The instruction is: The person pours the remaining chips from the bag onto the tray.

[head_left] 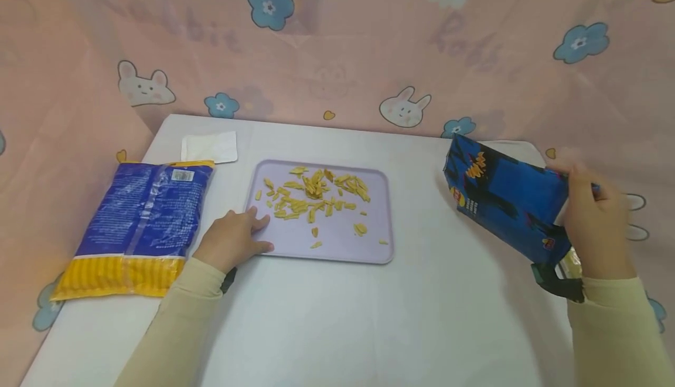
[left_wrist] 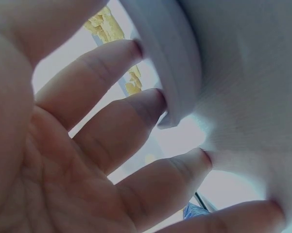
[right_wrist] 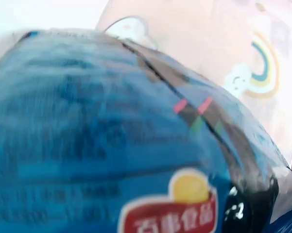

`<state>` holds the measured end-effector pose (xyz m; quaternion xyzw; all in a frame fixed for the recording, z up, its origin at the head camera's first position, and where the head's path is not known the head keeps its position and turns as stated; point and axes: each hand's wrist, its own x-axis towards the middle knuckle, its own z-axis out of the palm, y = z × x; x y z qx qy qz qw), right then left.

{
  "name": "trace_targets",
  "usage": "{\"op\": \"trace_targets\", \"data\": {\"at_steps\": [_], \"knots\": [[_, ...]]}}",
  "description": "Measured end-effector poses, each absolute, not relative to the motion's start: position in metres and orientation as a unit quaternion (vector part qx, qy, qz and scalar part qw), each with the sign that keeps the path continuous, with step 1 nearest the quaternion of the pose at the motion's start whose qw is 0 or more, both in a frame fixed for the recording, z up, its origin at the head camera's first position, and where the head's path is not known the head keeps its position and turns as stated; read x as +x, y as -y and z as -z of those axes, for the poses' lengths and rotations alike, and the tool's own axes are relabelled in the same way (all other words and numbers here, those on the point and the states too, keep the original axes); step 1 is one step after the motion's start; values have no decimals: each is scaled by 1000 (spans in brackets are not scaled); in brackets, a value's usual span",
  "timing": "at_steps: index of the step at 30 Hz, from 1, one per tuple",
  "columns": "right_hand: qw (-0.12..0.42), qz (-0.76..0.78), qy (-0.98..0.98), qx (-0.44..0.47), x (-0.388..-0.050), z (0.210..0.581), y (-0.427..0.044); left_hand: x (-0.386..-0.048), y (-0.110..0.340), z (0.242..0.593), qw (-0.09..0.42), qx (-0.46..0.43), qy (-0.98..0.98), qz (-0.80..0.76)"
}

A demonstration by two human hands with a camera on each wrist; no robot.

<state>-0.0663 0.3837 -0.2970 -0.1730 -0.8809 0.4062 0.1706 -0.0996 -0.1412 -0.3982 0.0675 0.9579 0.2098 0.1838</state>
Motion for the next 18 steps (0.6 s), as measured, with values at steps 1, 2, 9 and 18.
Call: {"op": "trace_targets", "data": {"at_steps": [1, 2, 9, 18], "knots": [[180, -383, 889, -175, -65, 299, -385, -100, 141, 399, 184, 67, -958, -210], [188, -360, 896, -178, -64, 301, -386, -99, 141, 399, 184, 66, -958, -211], [248, -243, 924, -160, -53, 317, -376, -99, 141, 399, 184, 65, -957, -216], [281, -201, 938, -6, -38, 349, -349, -99, 141, 400, 179, 69, -958, -212]]}}
